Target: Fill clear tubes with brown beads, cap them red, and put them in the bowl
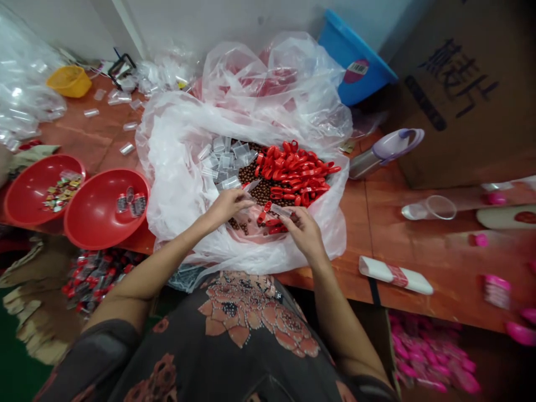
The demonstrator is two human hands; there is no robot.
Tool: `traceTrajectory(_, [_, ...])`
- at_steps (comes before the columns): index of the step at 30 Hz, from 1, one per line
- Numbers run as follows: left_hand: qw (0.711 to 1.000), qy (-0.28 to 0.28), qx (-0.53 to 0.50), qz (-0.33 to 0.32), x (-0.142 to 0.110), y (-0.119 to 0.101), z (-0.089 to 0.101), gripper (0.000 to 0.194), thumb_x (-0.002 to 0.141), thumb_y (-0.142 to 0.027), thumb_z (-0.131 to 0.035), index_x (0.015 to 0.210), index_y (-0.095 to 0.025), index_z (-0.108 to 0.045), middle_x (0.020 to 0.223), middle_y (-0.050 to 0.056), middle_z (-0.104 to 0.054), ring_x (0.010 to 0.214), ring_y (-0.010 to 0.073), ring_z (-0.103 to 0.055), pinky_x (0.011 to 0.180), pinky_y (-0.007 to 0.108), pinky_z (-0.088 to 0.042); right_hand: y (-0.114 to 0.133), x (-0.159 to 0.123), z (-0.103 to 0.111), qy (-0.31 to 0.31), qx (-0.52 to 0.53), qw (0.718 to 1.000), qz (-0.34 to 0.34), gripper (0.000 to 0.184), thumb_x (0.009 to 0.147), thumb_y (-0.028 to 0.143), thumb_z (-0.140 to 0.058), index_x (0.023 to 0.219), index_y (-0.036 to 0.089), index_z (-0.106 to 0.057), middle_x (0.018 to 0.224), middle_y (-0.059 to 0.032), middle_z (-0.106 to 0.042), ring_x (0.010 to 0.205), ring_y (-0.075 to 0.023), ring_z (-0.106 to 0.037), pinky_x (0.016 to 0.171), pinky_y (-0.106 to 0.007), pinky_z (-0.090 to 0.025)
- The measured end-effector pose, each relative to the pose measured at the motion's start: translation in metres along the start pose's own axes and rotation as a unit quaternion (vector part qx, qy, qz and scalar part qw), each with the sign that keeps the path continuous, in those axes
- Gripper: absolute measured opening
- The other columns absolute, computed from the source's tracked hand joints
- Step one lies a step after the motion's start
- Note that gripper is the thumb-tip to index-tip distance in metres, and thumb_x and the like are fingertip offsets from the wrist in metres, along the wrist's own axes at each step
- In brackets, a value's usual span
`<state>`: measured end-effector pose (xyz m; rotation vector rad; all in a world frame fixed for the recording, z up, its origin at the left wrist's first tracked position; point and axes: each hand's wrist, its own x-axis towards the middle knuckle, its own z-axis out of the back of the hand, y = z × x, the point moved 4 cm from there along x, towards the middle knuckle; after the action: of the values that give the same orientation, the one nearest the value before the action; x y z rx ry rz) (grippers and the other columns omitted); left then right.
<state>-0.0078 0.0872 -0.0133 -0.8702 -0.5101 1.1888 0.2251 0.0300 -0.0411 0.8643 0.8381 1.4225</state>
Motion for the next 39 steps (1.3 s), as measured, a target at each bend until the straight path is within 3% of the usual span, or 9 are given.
traceTrajectory(4, [0.997,-0.034,-0.002,0.068,0.020,0.000,-0.030,0.012,0.078,-0.014,-0.066,0.089,-0.019,-0.068,0.083,0.007,-0.069,0.085,0.0242,-0.065,0.082,0.034,-0.049,0.005,-0.007,0.006,-0.043,0.013,0.999,-0.006,0.036,0.088,0.043,-0.059,0.117,0.022,-0.063,0.099,-0.0058,-0.063,0.079,-0.0174,-0.061,0.075,-0.035,-0.055])
traceTrajectory(9, [0.991,-0.064,0.063,0.104,0.035,0.015,-0.042,0.028,0.071,-0.018,-0.075,0.093,-0.020,-0.059,0.078,0.003,-0.063,0.079,0.0238,-0.064,0.078,0.033,-0.048,0.000,-0.015,0.000,-0.030,0.070,0.996,-0.048,0.042,0.088,0.043,-0.060,0.126,0.024,-0.058,0.092,-0.0032,-0.064,0.078,-0.0170,-0.061,0.073,-0.033,-0.054])
traceTrajectory(14, [0.982,-0.077,-0.011,0.174,0.054,0.021,-0.048,0.026,0.073,-0.018,-0.076,0.084,-0.019,-0.053,0.070,0.002,-0.059,0.072,0.0224,-0.062,0.071,0.032,-0.047,-0.012,-0.020,-0.002,-0.020,0.090,0.994,-0.053,0.038,0.088,0.043,-0.061,0.121,0.024,-0.061,0.096,-0.0043,-0.066,0.078,-0.0170,-0.061,0.073,-0.033,-0.054])
traceTrajectory(21, [0.968,-0.137,-0.108,0.180,0.070,0.020,-0.063,0.033,0.077,-0.017,-0.074,0.098,-0.020,-0.048,0.076,0.000,-0.062,0.064,0.0164,-0.061,0.067,0.028,-0.047,-0.023,-0.030,-0.005,-0.019,0.101,0.993,-0.065,0.035,0.085,0.042,-0.065,0.114,0.024,-0.059,0.102,-0.0053,-0.068,0.079,-0.0177,-0.065,0.074,-0.034,-0.057])
traceTrajectory(26, [0.965,-0.127,-0.159,0.165,0.072,0.020,-0.068,0.028,0.083,-0.019,-0.067,0.099,-0.022,-0.044,0.074,-0.004,-0.060,0.048,0.0102,-0.054,0.051,0.022,-0.043,-0.004,-0.038,-0.017,0.077,0.033,0.996,0.021,0.033,0.090,0.035,-0.060,0.122,0.027,-0.061,0.115,-0.0058,-0.070,0.100,-0.0211,-0.067,0.088,-0.038,-0.055])
traceTrajectory(32, [0.952,-0.112,-0.230,0.168,0.076,0.030,-0.071,0.033,0.082,-0.015,-0.067,0.103,-0.021,-0.043,0.085,-0.004,-0.061,0.049,0.0057,-0.055,0.047,0.018,-0.045,0.018,-0.039,-0.053,0.179,-0.062,0.972,0.139,0.033,0.093,0.024,-0.058,0.125,0.025,-0.063,0.116,-0.0067,-0.072,0.106,-0.0215,-0.066,0.094,-0.039,-0.053])
traceTrajectory(36, [0.940,-0.101,-0.294,0.142,0.078,0.035,-0.072,0.030,0.080,-0.009,-0.066,0.103,-0.018,-0.049,0.089,-0.001,-0.063,0.056,0.0058,-0.058,0.050,0.018,-0.050,0.022,-0.035,-0.073,0.232,-0.110,0.951,0.172,0.032,0.093,0.020,-0.057,0.123,0.021,-0.064,0.118,-0.0099,-0.070,0.110,-0.0227,-0.064,0.096,-0.039,-0.052])
traceTrajectory(39, [0.924,-0.081,-0.344,0.144,0.074,0.032,-0.070,0.025,0.081,-0.008,-0.064,0.103,-0.016,-0.056,0.090,0.001,-0.065,0.059,0.0065,-0.060,0.051,0.018,-0.052,0.023,-0.027,-0.072,0.229,-0.122,0.950,0.174,0.027,0.095,0.019,-0.052,0.118,0.019,-0.067,0.114,-0.0102,-0.069,0.105,-0.0205,-0.065,0.093,-0.035,-0.052])
